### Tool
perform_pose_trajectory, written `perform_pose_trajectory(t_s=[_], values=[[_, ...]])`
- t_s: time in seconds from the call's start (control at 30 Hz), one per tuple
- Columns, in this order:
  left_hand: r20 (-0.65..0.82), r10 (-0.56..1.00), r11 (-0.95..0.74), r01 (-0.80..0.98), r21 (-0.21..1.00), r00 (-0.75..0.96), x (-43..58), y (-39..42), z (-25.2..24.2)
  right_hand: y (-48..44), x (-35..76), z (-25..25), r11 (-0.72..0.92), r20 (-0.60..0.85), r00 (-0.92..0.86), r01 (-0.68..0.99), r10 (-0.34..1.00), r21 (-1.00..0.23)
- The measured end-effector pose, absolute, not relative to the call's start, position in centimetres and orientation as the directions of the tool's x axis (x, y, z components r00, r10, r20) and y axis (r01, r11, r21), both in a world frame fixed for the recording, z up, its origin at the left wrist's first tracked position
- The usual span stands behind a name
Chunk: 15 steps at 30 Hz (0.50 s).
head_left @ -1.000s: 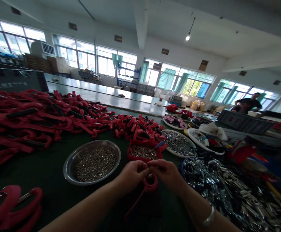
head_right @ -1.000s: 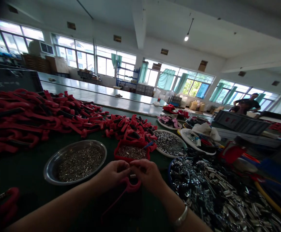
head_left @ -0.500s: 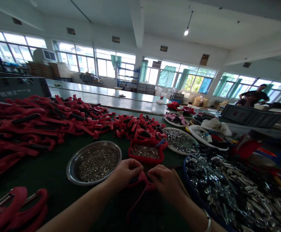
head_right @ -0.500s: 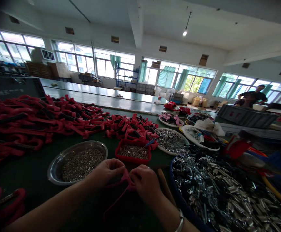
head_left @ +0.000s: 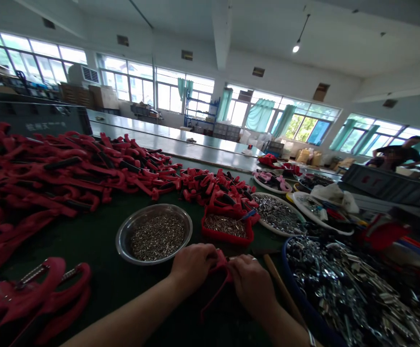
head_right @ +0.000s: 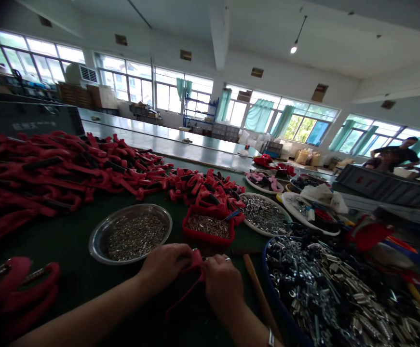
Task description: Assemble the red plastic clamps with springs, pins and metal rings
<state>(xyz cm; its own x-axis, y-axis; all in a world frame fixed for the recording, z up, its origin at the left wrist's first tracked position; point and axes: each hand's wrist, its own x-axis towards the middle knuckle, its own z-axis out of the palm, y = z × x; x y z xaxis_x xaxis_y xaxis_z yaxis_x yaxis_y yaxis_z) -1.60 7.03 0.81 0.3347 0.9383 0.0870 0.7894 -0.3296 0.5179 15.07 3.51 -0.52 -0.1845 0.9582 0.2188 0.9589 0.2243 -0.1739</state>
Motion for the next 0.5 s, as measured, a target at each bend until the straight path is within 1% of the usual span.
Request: perform_pose_trajectory(t_s=[0.13, 0.2, 0.27, 0.37, 0.43, 0.5], values=[[0.107, 0.917, -0.389, 0.799, 0.458, 0.385, -1.81, 6.85, 0.63, 3.25, 14.17, -0.08, 0.215, 0.163, -0.215, 0.976, 0.963, 0.016], [0.136, 0.896, -0.437, 0.789, 0.432, 0.422, -1.98, 6.76, 0.58, 3.15, 13.98, 0.0, 0.237, 0.132, -0.246, 0.968, 0.96, 0.08], [0.151, 0.881, -0.467, 0.776, 0.425, 0.448, -2.14, 6.72, 0.54, 3.17, 14.03, 0.06, 0.259, 0.113, -0.269, 0.961, 0.956, 0.094], [0.139, 0.878, -0.468, 0.76, 0.452, 0.458, -2.34, 6.78, 0.52, 3.41, 14.22, 0.18, 0.276, 0.107, -0.284, 0.958, 0.953, 0.081], [0.132, 0.878, -0.465, 0.753, 0.465, 0.46, -2.44, 6.85, 0.51, 3.55, 14.18, 0.25, 0.282, 0.098, -0.294, 0.952, 0.951, 0.119], [0.136, 0.876, -0.47, 0.752, 0.462, 0.464, -2.5, 6.9, 0.48, 3.55, 13.96, 0.31, 0.296, 0.082, -0.315, 0.937, 0.946, 0.188]])
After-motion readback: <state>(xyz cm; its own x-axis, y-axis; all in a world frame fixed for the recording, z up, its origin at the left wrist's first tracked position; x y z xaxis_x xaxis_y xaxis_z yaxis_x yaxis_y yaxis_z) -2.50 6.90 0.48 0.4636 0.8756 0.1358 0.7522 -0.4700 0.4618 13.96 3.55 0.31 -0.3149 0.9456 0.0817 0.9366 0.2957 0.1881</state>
